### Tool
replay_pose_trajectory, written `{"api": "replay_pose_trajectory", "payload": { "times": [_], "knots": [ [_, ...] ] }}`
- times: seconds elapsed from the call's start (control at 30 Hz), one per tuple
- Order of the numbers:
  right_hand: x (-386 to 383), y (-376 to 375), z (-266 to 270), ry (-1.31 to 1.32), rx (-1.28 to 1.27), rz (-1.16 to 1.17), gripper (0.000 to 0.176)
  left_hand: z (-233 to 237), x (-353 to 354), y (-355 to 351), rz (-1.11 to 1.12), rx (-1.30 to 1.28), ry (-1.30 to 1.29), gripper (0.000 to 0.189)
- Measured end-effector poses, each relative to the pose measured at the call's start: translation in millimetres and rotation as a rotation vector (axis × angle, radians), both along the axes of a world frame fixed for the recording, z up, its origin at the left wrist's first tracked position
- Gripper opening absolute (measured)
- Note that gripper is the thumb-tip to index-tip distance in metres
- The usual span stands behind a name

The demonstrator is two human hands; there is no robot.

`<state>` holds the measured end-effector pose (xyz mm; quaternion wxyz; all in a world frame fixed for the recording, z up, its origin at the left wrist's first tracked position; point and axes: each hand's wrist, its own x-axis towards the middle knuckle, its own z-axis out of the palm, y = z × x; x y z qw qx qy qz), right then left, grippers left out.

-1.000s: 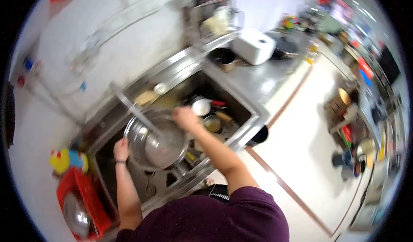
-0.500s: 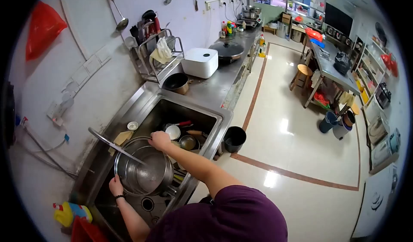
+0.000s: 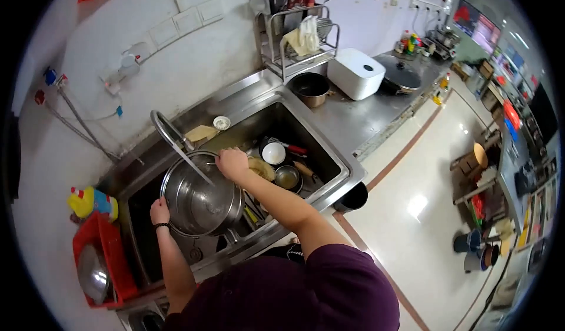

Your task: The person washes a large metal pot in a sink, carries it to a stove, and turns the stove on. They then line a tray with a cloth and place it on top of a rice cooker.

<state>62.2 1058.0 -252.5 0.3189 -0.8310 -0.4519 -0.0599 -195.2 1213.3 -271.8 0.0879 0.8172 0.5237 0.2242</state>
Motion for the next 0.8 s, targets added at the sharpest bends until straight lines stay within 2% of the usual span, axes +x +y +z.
{"api": "replay_pose_trajectory", "payload": {
  "times": [0.13,0.23,0.27,0.3,0.33,0.37,0.4,0.47,0.5,0.57,0.67,0.7,0.8],
  "knots": [
    [10,-3,-2,0.134,-0.058,0.055,0.026,7,5,-11,0.097,-0.025,0.011,0.046],
    [14,1,-5,0.249,-0.197,0.108,0.024,14,7,-6,0.146,-0.21,-0.025,0.054],
    [14,5,-13,0.168,-0.173,0.127,0.023,-5,-4,8,0.065,-0.126,-0.1,0.057],
    [12,5,-13,0.15,-0.147,0.133,0.022,37,14,-28,0.162,-0.306,-0.149,0.057],
    [12,10,-21,0.177,-0.085,0.126,0.022,30,10,-24,0.092,-0.172,-0.067,0.058],
    [11,3,-6,0.247,-0.139,0.132,0.018,6,-2,3,0.124,-0.231,-0.231,0.059],
    [11,5,-14,0.189,-0.051,0.14,0.019,2,2,-2,0.127,-0.133,-0.401,0.053],
    [13,-1,-9,0.202,-0.063,0.141,0.026,3,-4,11,0.103,-0.171,-0.141,0.059],
    [14,0,-11,0.195,-0.075,0.151,0.026,5,-3,12,0.077,-0.17,-0.138,0.059],
    [15,0,-14,0.18,-0.086,0.14,0.026,8,6,7,0.152,-0.187,0.044,0.056],
    [13,-3,-16,0.206,-0.006,0.068,0.026,36,15,-18,0.106,-0.24,0.17,0.063],
    [12,-3,-16,0.21,0.009,0.065,0.026,33,13,-16,0.093,-0.253,0.143,0.071],
    [9,-5,-13,0.226,0.017,0.048,0.026,35,11,-19,0.101,-0.259,0.14,0.071]
  ]
}}
